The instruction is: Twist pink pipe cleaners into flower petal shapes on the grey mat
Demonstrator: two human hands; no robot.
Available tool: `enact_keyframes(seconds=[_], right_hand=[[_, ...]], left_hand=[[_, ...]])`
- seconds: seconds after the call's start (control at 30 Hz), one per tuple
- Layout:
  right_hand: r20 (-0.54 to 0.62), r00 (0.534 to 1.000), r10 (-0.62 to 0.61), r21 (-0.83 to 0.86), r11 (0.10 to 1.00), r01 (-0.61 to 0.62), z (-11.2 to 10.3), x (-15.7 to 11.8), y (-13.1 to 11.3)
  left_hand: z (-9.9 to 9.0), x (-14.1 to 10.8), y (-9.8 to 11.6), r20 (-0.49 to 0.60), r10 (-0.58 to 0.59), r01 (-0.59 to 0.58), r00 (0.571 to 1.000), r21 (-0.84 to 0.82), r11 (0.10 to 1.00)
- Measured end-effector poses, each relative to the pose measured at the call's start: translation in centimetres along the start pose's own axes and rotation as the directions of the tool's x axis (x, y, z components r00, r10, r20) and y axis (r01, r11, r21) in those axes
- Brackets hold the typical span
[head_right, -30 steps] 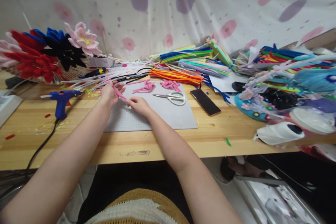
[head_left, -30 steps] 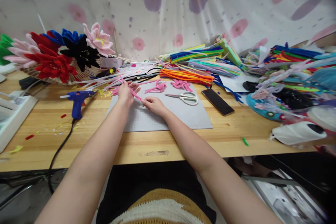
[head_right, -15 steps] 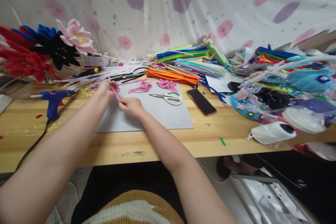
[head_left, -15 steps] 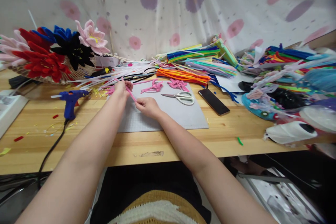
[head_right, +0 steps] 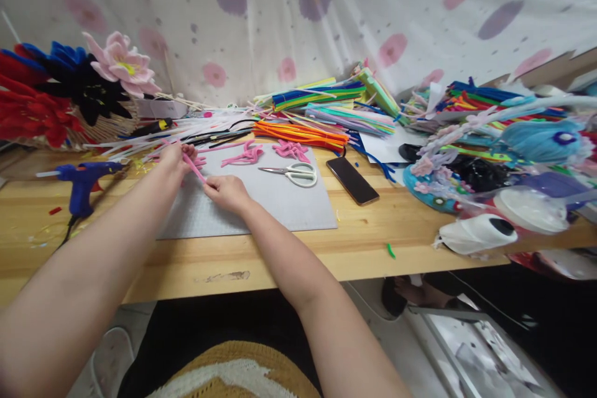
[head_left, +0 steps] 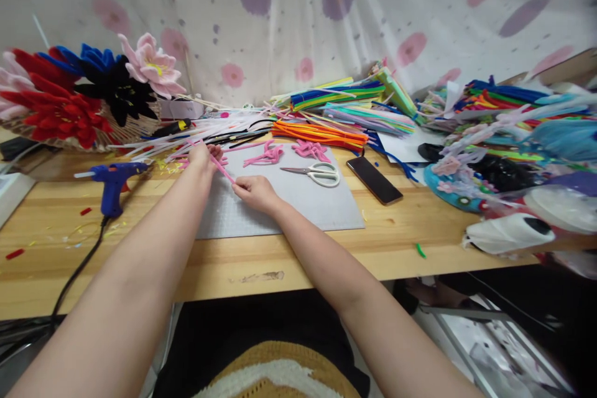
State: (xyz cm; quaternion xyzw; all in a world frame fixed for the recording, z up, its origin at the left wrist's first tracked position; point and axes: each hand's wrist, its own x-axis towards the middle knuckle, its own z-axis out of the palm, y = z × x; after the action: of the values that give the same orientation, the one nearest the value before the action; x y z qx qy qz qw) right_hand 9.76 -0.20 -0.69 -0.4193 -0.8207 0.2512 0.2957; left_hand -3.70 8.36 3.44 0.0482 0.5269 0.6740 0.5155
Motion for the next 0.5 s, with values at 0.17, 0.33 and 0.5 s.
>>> enact_keyframes(seconds=[0.17, 0.33, 0.5], right_hand=[[-0.082, 0.993, 0.089, 0.095, 0.992, -0.081, 0.7, 0.1, 0.3], [-0.124, 0.982, 0.144, 0.245, 0.963, -0.111, 1.1, 0.4, 0.8], [-0.045, 0.986, 0.163, 0.312, 0.94, -0.141, 1.4, 0.4, 0.9]], left_hand=[[-0.8, -0.8, 2.5, 0.189, -0.097, 0.093, 0.977, 0.026, 0.995], [-3.1, -3.5, 2.3, 0.429, -0.28, 0.124, 0.859, 0.356, 0.926], [-5.2, -4.9, -1.6, 0.549, -0.159, -0.052, 0.821, 0.349, 0.936]])
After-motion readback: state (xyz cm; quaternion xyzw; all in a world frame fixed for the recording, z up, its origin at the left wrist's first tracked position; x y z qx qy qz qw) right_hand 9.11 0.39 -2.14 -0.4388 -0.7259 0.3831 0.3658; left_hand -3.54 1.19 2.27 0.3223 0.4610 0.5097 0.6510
